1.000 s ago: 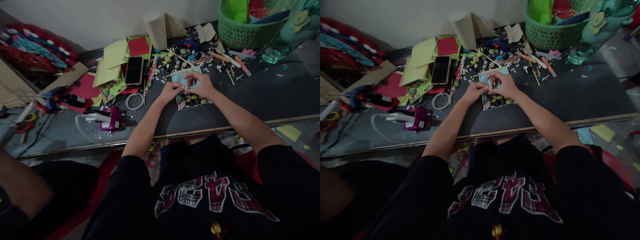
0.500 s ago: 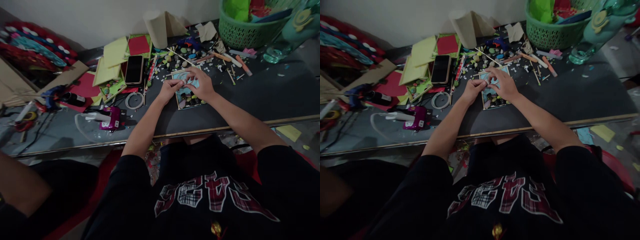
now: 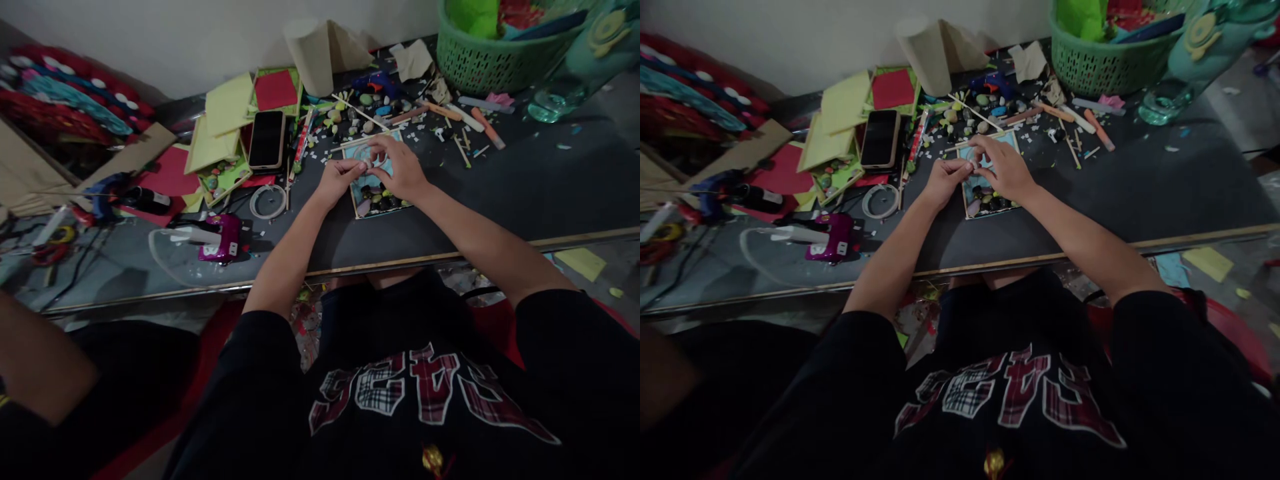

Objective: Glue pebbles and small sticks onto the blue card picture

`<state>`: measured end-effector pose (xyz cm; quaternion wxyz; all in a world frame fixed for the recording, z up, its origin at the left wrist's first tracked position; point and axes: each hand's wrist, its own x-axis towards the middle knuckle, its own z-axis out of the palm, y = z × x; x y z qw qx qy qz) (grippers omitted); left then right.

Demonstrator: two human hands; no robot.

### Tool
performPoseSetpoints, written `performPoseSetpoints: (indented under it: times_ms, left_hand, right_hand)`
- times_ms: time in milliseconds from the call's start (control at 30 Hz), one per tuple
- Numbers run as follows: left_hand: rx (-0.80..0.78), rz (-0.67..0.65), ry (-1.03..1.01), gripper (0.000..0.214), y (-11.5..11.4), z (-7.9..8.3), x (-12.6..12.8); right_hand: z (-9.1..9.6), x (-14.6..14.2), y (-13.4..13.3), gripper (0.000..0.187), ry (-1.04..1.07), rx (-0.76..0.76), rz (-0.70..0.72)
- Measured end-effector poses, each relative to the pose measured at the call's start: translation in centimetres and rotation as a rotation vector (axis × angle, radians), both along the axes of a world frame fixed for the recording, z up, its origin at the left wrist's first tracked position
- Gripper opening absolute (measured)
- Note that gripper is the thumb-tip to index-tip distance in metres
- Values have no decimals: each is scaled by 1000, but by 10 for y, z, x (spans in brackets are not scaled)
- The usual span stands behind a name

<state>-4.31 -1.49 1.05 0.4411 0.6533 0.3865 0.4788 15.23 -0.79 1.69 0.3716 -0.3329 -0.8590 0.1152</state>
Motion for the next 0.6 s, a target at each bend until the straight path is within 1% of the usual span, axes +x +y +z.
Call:
performPoseSetpoints:
  times_ms: [100,233,400,600]
  left_hand:
    - [2,12,-7,62,0,0,0]
    - [-19,18,-7,63,0,0,0]
    - [-19,1,-1,61,0,1,0]
    - [-9,1,-3,53,2,-2,-1]
  right_hand:
    - [0,-1,0,49,3,19,-5]
    - [3,-1,-2,52,0,32,-4]
    - [5,0,-4,49,-18,3,2]
    - [2,0,-2,51,-29,-31,-24]
